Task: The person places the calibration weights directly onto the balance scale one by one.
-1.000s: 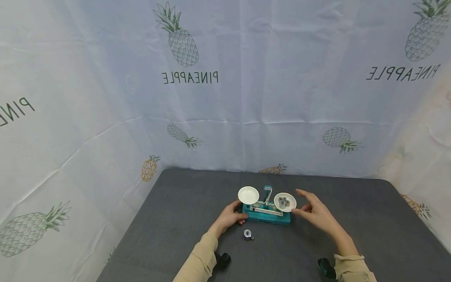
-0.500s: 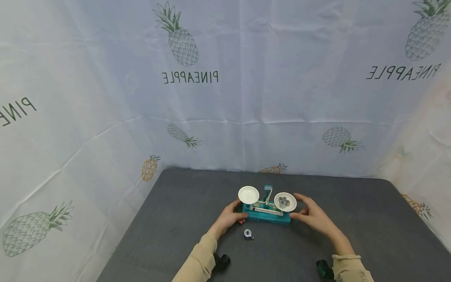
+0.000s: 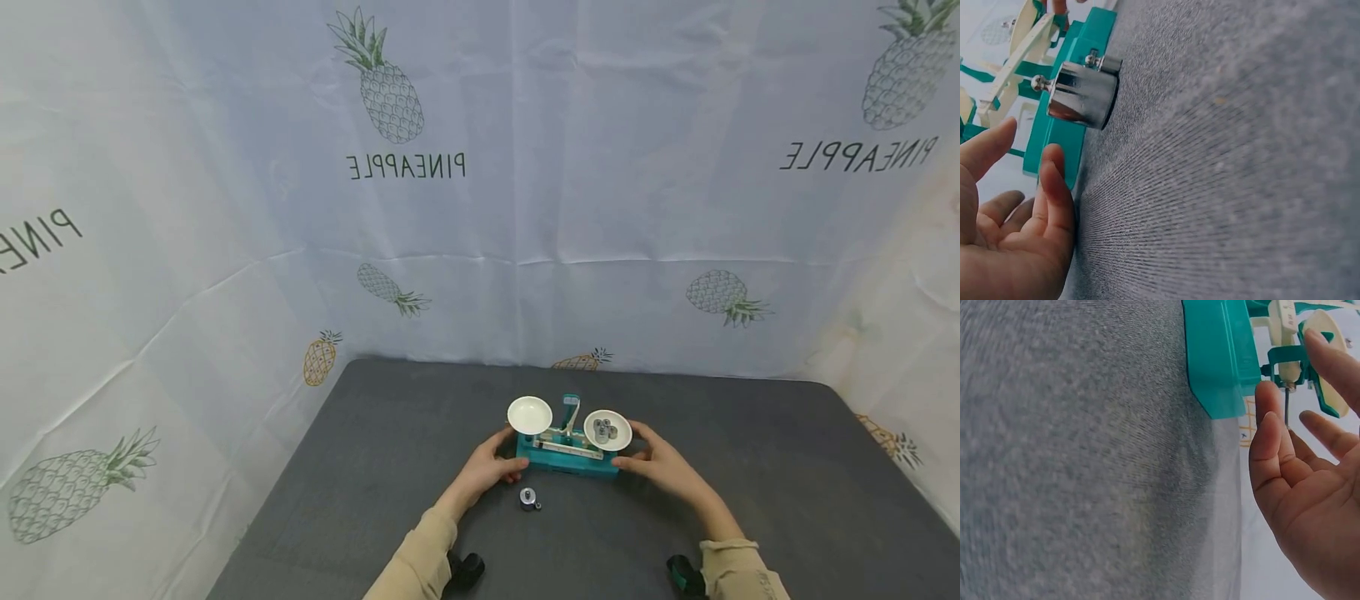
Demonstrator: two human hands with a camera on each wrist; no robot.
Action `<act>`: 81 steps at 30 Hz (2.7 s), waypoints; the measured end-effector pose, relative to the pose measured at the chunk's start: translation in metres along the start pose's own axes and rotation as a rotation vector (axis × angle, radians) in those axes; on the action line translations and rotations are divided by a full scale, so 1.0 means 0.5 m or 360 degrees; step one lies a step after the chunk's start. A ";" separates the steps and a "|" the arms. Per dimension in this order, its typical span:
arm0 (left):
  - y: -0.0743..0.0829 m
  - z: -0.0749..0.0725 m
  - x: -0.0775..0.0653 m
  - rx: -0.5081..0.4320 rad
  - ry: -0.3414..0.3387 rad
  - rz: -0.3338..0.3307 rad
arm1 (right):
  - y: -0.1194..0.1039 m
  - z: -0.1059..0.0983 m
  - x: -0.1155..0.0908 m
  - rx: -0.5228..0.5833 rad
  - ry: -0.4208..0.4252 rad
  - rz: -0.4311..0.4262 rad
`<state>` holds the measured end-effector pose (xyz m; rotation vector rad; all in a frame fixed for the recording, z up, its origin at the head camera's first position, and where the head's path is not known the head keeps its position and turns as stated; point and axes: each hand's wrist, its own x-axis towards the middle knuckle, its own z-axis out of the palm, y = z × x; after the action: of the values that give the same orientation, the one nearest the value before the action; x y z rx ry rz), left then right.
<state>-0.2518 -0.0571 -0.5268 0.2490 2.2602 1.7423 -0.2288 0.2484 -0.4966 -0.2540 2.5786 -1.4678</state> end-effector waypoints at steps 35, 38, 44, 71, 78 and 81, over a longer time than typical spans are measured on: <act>0.017 0.021 -0.070 0.0229 -0.0044 0.0132 | 0.030 0.036 0.021 0.0367 -0.0097 0.0197; 0.012 0.022 -0.069 0.0234 -0.0052 0.0118 | 0.034 0.036 0.021 0.0418 -0.0111 0.0212; 0.005 0.022 -0.067 0.0215 -0.0081 0.0096 | 0.042 0.037 0.022 0.0499 -0.0104 0.0252; -0.002 0.017 -0.069 0.0244 -0.0213 0.0106 | 0.056 0.031 0.022 0.0591 -0.0192 0.0223; 0.001 0.016 -0.073 0.0253 -0.0203 0.0123 | 0.053 0.033 0.020 0.0583 -0.0159 0.0262; 0.003 0.016 -0.074 0.0254 -0.0198 0.0124 | 0.052 0.033 0.020 0.0586 -0.0152 0.0273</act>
<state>-0.2144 -0.0604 -0.5233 0.4710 2.3286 1.5372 -0.2364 0.2457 -0.5280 -0.0508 2.1437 -1.7744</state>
